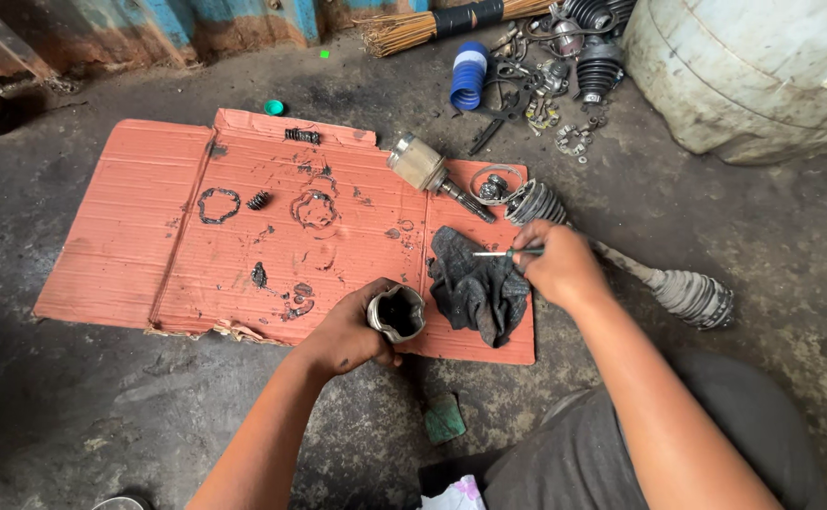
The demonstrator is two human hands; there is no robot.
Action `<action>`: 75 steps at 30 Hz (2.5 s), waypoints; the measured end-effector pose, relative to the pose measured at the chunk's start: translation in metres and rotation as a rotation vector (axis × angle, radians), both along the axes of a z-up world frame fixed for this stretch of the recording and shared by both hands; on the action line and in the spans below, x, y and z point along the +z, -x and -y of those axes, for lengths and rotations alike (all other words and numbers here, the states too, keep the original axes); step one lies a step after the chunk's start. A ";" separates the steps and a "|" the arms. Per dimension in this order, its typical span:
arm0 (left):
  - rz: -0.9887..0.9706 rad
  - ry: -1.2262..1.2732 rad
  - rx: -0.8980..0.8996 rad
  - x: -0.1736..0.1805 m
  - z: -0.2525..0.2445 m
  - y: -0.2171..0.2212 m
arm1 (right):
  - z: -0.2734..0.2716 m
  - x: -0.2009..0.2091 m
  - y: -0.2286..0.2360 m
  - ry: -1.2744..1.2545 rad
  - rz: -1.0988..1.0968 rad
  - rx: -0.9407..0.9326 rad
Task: The person cleans grease from constant velocity (CV) axle components and a housing using a cloth and their hands while working on a cardboard surface.
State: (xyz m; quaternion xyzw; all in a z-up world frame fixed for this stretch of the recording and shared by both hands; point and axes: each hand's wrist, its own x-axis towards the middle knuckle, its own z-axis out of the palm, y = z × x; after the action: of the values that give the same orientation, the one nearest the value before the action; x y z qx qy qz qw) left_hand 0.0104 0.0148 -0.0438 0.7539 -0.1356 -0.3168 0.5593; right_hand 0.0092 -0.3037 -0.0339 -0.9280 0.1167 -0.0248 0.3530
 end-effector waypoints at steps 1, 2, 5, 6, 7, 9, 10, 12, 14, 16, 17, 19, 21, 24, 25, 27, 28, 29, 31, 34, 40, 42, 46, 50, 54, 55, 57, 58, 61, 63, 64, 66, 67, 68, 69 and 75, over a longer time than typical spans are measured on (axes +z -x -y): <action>-0.003 0.008 -0.001 -0.001 0.000 -0.001 | 0.003 -0.007 -0.001 0.002 0.015 0.024; -0.007 0.016 -0.003 -0.002 0.000 -0.001 | 0.005 -0.011 0.000 0.034 -0.042 -0.004; -0.017 0.051 -0.004 -0.006 -0.001 -0.001 | 0.003 -0.012 0.006 0.121 -0.204 -0.086; -0.018 0.065 -0.005 -0.006 -0.001 -0.001 | -0.001 -0.007 0.009 0.145 -0.245 -0.111; -0.017 0.050 -0.004 -0.006 -0.001 -0.001 | -0.006 -0.001 0.010 0.167 -0.285 -0.136; -0.015 0.018 0.001 -0.004 -0.001 -0.001 | -0.015 0.017 0.012 0.328 -0.327 -0.193; -0.011 0.031 0.004 -0.003 -0.002 -0.002 | -0.020 0.027 0.013 0.408 -0.348 -0.220; -0.010 0.058 0.008 -0.002 -0.003 0.000 | -0.025 0.045 0.018 0.497 -0.331 -0.216; -0.045 0.046 0.020 -0.002 -0.002 0.001 | -0.026 0.060 0.027 0.558 -0.293 -0.216; -0.047 0.039 0.017 -0.001 -0.002 0.000 | -0.024 0.069 0.031 0.583 -0.224 -0.221; -0.033 0.039 0.010 0.000 -0.002 0.000 | -0.022 0.073 0.033 0.531 -0.186 -0.198; -0.020 0.042 0.003 -0.001 -0.002 0.000 | -0.010 0.080 0.040 0.428 -0.109 -0.154; -0.018 0.049 0.003 -0.003 -0.003 -0.002 | 0.000 0.083 0.044 0.278 -0.106 -0.101; -0.028 0.078 -0.007 -0.006 -0.002 -0.003 | 0.004 0.084 0.047 0.246 -0.131 -0.103; -0.015 0.078 -0.009 -0.007 -0.002 -0.003 | 0.002 0.083 0.048 0.264 -0.144 -0.118; 0.011 0.079 -0.015 -0.008 -0.001 -0.004 | -0.009 0.075 0.049 0.545 -0.183 -0.054; -0.003 0.073 -0.015 -0.008 -0.002 -0.003 | -0.016 0.070 0.050 0.685 -0.203 -0.024; -0.015 0.070 -0.015 -0.008 -0.002 -0.002 | -0.027 0.064 0.048 0.671 -0.251 0.017; -0.029 0.054 -0.008 -0.007 0.000 -0.003 | -0.043 0.057 0.045 0.611 -0.257 0.084; -0.039 0.035 0.002 -0.005 -0.001 -0.002 | -0.055 0.070 0.052 0.559 -0.212 0.099; -0.062 0.044 0.000 0.000 0.000 -0.001 | -0.048 0.119 0.069 0.657 -0.499 0.120; -0.052 0.037 -0.009 0.004 0.001 -0.002 | -0.046 0.125 0.070 0.599 -0.741 0.226; -0.008 0.019 -0.016 0.007 -0.001 0.000 | -0.049 0.102 0.067 0.560 -0.631 0.197; -0.121 0.089 0.023 0.004 0.001 0.001 | -0.048 0.047 0.039 0.498 -0.232 0.112; -0.122 0.131 0.022 0.003 0.002 0.000 | -0.042 0.015 0.023 0.531 -0.152 0.127; -0.124 0.115 0.020 0.003 0.002 0.001 | -0.041 0.013 0.024 0.541 -0.167 0.115; -0.123 0.087 0.019 0.002 0.004 0.000 | -0.041 0.017 0.027 0.563 -0.192 0.095; -0.161 0.110 0.026 0.000 0.006 -0.001 | -0.040 0.024 0.029 0.550 -0.161 0.081; -0.214 0.150 0.053 -0.009 0.003 0.002 | -0.045 0.046 0.043 0.501 -0.085 0.069; -0.154 0.157 0.051 -0.014 0.004 0.000 | -0.046 0.063 0.046 0.479 -0.051 0.069; -0.120 0.156 0.034 -0.016 0.006 -0.002 | -0.045 0.072 0.046 0.454 -0.010 0.072; -0.055 0.151 0.003 -0.016 0.004 -0.001 | -0.045 0.087 0.049 0.402 0.067 0.081; -0.119 0.154 0.017 -0.015 0.004 -0.002 | -0.046 0.095 0.048 0.321 0.043 0.030; -0.182 0.156 0.031 -0.014 0.003 -0.002 | -0.046 0.103 0.048 0.240 0.018 -0.020; -0.251 0.163 0.048 -0.013 0.005 -0.001 | -0.045 0.112 0.048 0.163 -0.011 -0.065; -0.319 0.126 0.073 -0.003 0.005 -0.004 | -0.014 0.117 0.036 0.043 -0.100 0.085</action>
State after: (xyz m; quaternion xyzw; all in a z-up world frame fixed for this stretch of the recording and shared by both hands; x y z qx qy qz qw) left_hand 0.0142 0.0103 -0.0468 0.6618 -0.0372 -0.4027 0.6312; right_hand -0.0264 -0.2902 0.0833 -0.9395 0.0942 0.0344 0.3274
